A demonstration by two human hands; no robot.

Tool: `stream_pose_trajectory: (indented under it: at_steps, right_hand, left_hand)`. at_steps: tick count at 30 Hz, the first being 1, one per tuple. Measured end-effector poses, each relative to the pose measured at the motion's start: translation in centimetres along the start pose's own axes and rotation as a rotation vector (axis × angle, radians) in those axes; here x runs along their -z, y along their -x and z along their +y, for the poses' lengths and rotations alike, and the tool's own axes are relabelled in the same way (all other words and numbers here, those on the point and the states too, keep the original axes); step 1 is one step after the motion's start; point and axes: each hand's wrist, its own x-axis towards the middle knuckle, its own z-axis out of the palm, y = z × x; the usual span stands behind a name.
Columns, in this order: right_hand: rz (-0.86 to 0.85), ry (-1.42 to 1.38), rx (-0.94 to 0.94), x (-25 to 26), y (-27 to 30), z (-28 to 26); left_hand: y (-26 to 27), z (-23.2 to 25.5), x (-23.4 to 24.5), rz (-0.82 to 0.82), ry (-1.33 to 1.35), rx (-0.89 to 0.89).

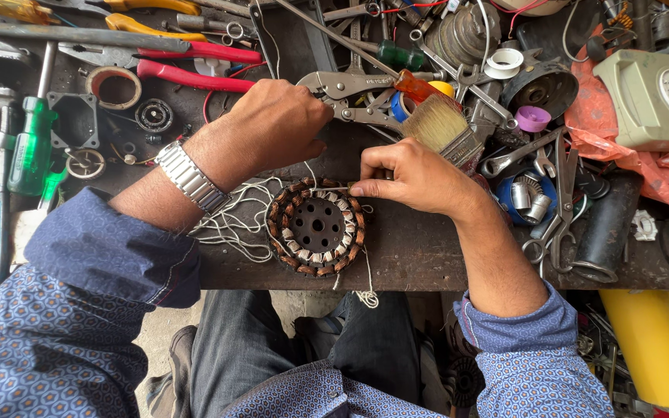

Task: The person uses a screwdriver to adjust and secure copper windings on a circular stator core. They repeatedly press and align the wires within the slots while holding the component steady with the other hand.

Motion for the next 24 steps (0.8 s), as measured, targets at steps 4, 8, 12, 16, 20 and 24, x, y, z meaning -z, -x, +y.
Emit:
stream_pose_trajectory:
  at_steps: [4, 8, 12, 16, 20, 24]
  right_hand:
    - [0.026, -0.012, 0.068, -0.1, 0.1, -0.2]
    - [0.041, -0.001, 0.06, -0.3, 0.0, -0.2]
    - [0.077, 0.018, 0.126, -0.3, 0.1, -0.2]
    - [0.119, 0.039, 0.147, -0.2, 0.3, -0.9]
    - [0.15, 0.046, 0.187, -0.2, 0.8, -1.4]
    - [0.177, 0.043, 0.232, -0.3, 0.8, -1.4]
  left_hand:
    - [-0.1, 0.1, 0.1, -0.016, -0.011, -0.002]
    - [-0.1, 0.2, 0.3, -0.042, -0.022, 0.014]
    - [0.0, 0.3, 0.5, -0.066, -0.015, 0.027]
    - [0.1, 0.2, 0.4, -0.009, -0.013, -0.003]
    - [0.1, 0.1, 0.2, 0.007, -0.017, -0.021]
    - [0.0, 0.1, 0.1, -0.007, -0.017, -0.013]
